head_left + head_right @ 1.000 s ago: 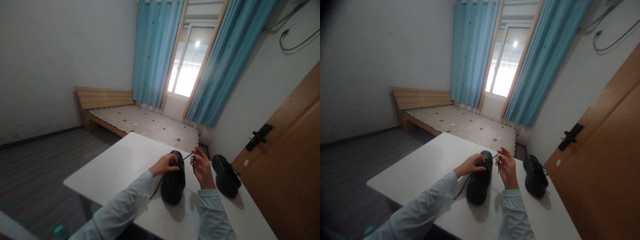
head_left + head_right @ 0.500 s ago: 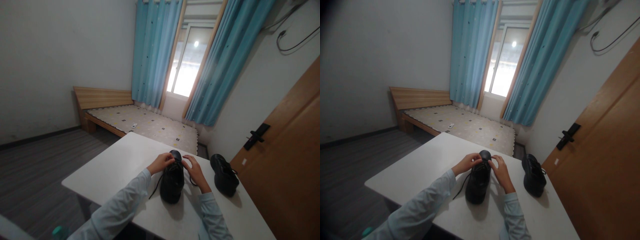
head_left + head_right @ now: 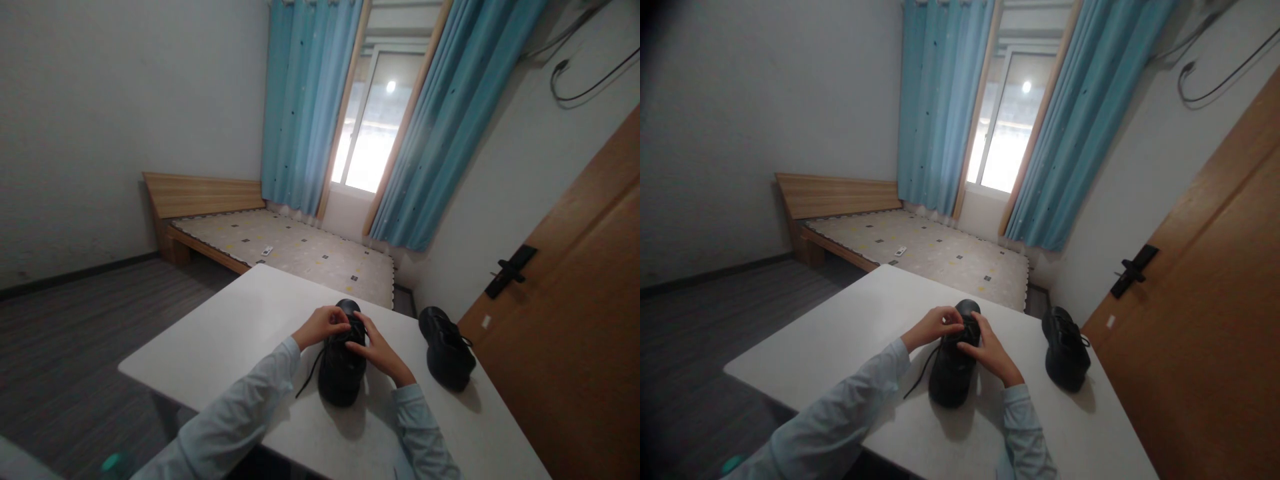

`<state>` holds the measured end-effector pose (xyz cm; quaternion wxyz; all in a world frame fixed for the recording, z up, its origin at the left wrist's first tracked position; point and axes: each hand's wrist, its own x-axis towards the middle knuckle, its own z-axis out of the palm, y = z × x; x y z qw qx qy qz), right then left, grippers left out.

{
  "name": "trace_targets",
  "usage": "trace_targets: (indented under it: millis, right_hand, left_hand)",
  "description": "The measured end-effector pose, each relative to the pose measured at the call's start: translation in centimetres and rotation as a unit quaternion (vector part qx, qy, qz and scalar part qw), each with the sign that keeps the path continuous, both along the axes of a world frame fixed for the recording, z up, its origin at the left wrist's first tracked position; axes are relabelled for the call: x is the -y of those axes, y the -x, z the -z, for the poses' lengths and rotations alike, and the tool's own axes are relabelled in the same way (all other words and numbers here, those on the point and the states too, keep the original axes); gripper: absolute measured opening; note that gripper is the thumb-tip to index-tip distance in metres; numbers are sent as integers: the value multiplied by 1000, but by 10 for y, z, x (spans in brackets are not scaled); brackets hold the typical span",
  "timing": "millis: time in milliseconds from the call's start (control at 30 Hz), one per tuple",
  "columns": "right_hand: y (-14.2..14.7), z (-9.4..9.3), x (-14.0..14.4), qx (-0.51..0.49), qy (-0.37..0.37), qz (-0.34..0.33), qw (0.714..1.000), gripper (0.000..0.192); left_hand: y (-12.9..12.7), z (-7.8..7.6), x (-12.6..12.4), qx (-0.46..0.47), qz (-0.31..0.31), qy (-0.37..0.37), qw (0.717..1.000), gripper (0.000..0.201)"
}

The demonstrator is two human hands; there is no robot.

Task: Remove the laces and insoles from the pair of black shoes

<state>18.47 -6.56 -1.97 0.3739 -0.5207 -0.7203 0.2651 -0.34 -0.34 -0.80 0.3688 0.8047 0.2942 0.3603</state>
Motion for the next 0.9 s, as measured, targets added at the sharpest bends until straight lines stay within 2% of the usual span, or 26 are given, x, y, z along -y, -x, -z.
trace_targets:
  millis: [600, 733, 900]
  right_hand:
    - [-5, 0, -1, 2, -15, -3, 1000, 70]
    - [-5, 0, -1, 1, -16, -6, 1000, 70]
    - [-5, -2, -1, 3, -13, -16, 1000, 70]
  left_hand:
    - [-14, -6, 11, -21, -41, -25, 999, 7]
    - [-15, -3, 7, 15, 0, 4, 1000, 8]
    - [-16, 1, 3, 104, 91, 106, 985, 24]
